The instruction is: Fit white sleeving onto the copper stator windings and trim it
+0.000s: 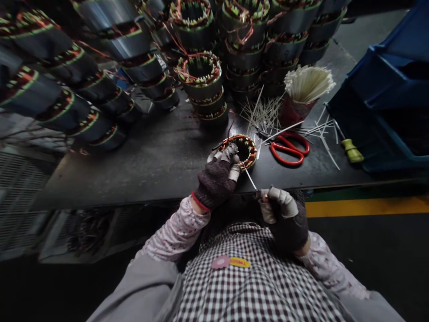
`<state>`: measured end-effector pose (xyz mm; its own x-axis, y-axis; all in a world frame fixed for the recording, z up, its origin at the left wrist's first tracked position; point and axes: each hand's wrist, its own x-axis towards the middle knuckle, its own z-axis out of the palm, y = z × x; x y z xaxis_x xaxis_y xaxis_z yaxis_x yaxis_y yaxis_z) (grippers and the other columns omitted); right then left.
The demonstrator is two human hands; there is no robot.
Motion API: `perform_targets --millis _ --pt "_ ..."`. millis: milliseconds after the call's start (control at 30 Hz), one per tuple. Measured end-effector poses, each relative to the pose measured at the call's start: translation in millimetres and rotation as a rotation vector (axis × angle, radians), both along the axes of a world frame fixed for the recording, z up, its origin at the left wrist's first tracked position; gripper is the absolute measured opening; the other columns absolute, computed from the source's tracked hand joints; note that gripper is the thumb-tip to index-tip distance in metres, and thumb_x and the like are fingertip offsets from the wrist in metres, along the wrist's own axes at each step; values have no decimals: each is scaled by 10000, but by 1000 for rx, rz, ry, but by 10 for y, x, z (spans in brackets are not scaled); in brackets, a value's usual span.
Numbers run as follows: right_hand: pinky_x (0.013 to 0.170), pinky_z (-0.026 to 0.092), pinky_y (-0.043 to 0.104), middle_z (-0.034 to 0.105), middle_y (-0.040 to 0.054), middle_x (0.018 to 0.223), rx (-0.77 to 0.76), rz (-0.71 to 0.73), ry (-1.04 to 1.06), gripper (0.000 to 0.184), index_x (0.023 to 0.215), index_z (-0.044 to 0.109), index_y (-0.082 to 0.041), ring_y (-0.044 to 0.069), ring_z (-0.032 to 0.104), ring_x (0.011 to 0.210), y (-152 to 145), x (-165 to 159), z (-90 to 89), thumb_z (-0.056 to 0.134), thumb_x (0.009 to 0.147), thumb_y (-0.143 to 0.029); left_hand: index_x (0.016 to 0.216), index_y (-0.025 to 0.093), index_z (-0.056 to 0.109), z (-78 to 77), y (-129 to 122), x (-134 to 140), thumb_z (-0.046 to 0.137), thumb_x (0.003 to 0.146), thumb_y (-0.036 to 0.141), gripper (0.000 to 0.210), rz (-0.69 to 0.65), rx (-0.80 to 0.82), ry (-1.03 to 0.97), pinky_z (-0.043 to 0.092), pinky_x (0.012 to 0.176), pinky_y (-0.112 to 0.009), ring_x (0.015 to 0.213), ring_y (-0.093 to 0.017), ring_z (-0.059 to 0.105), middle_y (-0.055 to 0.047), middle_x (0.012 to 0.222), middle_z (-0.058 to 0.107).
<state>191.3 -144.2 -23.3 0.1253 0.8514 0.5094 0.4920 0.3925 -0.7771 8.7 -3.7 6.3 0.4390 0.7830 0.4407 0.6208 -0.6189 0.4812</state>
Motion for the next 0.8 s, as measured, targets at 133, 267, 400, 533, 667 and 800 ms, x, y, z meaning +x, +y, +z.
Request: perform_targets --millis 133,267,400,533,667,800 --pt "902 708 385 840 23 1074 219 -18 -51 432 1299 675 -346 224 824 1023 270 -54 183 674 973 -62 1397 185 665 -17 -35 6 567 1065 307 367 -3 -165 -155 581 1191 -511 1284 -281 754 -131 1283 815" --pt "928 697 412 833 10 1039 66 -19 84 213 1151 735 -315 205 814 940 447 6 316 695 1014 -157 1394 179 654 -53 -76 52 565 1082 306 349 13 -224 -254 617 1148 -465 1216 -257 787 -120 1208 838" --pt "867 700 397 829 32 1047 -50 49 131 120 1121 766 -277 207 802 920 538 57 350 696 1026 -254 1328 153 711 -51 -66 100 657 1022 312 349 79 -74 -167 520 1246 -593 1351 -341 719 -177 1369 780" --pt "865 701 386 836 33 1005 -82 93 134 108 1056 784 -267 213 800 932 523 43 301 715 989 -218 1280 209 738 -61 -28 69 661 1012 278 287 15 -242 -347 664 1046 -474 1124 -257 808 -96 1173 848" --pt "800 698 359 827 16 960 -102 66 215 54 1029 764 -264 198 793 853 525 24 356 751 979 -252 1051 239 822 -51 -12 6 722 957 259 139 -80 -148 -303 629 1096 -505 1211 -270 757 -63 1082 854" --pt "834 687 363 825 17 975 4 103 77 74 1033 762 -258 190 788 859 612 5 525 725 996 -206 1102 237 836 -11 -7 -14 711 970 258 184 -89 -145 -229 614 1100 -506 1206 -268 748 -69 1118 849"
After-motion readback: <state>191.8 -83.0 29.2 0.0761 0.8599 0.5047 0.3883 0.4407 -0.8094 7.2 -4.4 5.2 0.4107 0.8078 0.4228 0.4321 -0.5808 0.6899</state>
